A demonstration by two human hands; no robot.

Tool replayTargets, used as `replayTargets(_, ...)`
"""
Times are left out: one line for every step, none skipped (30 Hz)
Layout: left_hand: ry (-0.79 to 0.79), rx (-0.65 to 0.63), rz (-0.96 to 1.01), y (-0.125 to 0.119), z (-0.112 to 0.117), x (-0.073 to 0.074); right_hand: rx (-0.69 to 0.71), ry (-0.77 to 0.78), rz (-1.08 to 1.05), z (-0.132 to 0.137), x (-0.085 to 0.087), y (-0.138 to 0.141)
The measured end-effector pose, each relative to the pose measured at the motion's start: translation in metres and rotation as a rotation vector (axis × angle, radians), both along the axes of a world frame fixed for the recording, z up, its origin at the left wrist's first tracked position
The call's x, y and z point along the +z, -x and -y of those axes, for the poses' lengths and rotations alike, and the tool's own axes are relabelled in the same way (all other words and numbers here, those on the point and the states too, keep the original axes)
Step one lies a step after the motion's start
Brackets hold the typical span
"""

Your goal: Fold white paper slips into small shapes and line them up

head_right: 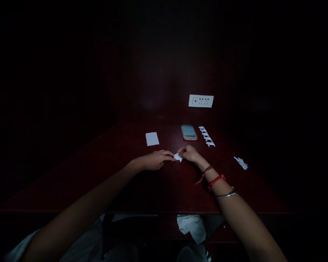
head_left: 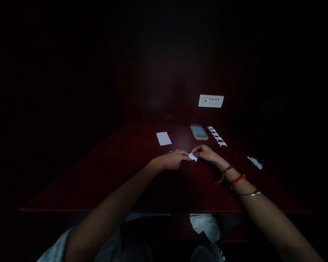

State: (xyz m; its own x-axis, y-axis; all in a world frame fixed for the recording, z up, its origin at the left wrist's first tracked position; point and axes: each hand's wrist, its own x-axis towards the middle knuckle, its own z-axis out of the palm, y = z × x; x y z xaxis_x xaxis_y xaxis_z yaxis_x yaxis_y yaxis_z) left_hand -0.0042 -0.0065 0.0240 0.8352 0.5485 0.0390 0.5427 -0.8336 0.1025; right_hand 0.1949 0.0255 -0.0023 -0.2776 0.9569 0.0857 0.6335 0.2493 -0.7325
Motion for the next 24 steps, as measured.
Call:
replayTargets(-0.001,0.004,-0.003,0.0,0.0,0.0,0.016,-0.001,0.004,0.0,0.0,0.0)
replayTargets(-0.002,0.007,-0.005,0.0,0.0,-0.001,0.03,-0.001,0.005,0.001,0.001,0.001)
replayTargets(-0.003,0.007,-0.005,0.0,0.0,-0.001,0.037,-0.002,0.004,0.002,0.001,0.001)
replayTargets(-0.004,0.007,-0.005,0.0,0.0,-0.001,0.034,-0.006,0.005,0.002,0.001,0.002)
replayTargets(-0.005,0.008,-0.004,0.0,0.0,-0.001,0.024,-0.015,0.01,0.003,0.001,0.002)
replayTargets(-0.005,0.01,-0.003,0.0,0.0,-0.001,0.007,-0.027,0.024,0.004,0.001,0.003)
replayTargets(-0.006,0.011,-0.003,-0.001,0.001,-0.001,-0.012,-0.039,0.045,0.004,0.001,0.004)
replayTargets(-0.006,0.014,-0.004,-0.001,0.001,-0.001,-0.031,-0.051,0.069,0.005,0.001,0.004)
replayTargets(-0.006,0.016,-0.004,-0.001,0.001,-0.001,-0.043,-0.059,0.092,0.006,0.002,0.005)
replayTargets(-0.005,0.019,-0.005,-0.001,0.001,-0.001,-0.044,-0.061,0.106,0.006,0.002,0.005)
replayTargets(-0.003,0.02,-0.007,-0.001,0.002,-0.001,-0.034,-0.057,0.107,0.006,0.002,0.006)
replayTargets(-0.003,0.021,-0.007,-0.001,0.002,0.0,-0.016,-0.048,0.095,0.006,0.002,0.006)
replayTargets(-0.003,0.022,-0.006,-0.001,0.003,0.0,0.008,-0.038,0.073,0.006,0.002,0.007)
replayTargets(-0.003,0.022,-0.004,-0.001,0.003,0.0,0.03,-0.028,0.049,0.005,0.001,0.007)
replayTargets(-0.001,0.021,-0.003,-0.001,0.003,0.001,0.043,-0.022,0.022,0.005,0.001,0.008)
replayTargets(0.002,0.02,-0.003,-0.001,0.004,0.001,0.042,-0.015,-0.004,0.004,0.001,0.008)
replayTargets(0.006,0.019,-0.004,-0.002,0.004,0.001,0.028,-0.006,-0.03,0.004,0.001,0.009)
replayTargets(0.008,0.019,-0.006,-0.002,0.003,0.001,0.005,0.011,-0.06,0.005,0.001,0.009)
replayTargets(0.006,0.019,-0.008,-0.002,0.003,0.001,-0.016,0.036,-0.097,0.006,0.003,0.009)
replayTargets(0.0,0.017,-0.01,-0.002,0.002,0.0,-0.028,0.065,-0.142,0.007,0.004,0.01)
replayTargets(-0.009,0.013,-0.01,-0.001,0.001,-0.001,-0.03,0.095,-0.189,0.009,0.006,0.01)
replayTargets(-0.02,0.009,-0.009,-0.002,0.001,-0.002,-0.019,0.118,-0.238,0.01,0.008,0.011)
replayTargets(-0.03,0.003,-0.007,-0.002,0.0,-0.003,-0.012,0.131,-0.276,0.012,0.009,0.012)
replayTargets(-0.038,-0.002,-0.005,-0.002,-0.001,-0.004,-0.008,0.134,-0.295,0.013,0.01,0.012)
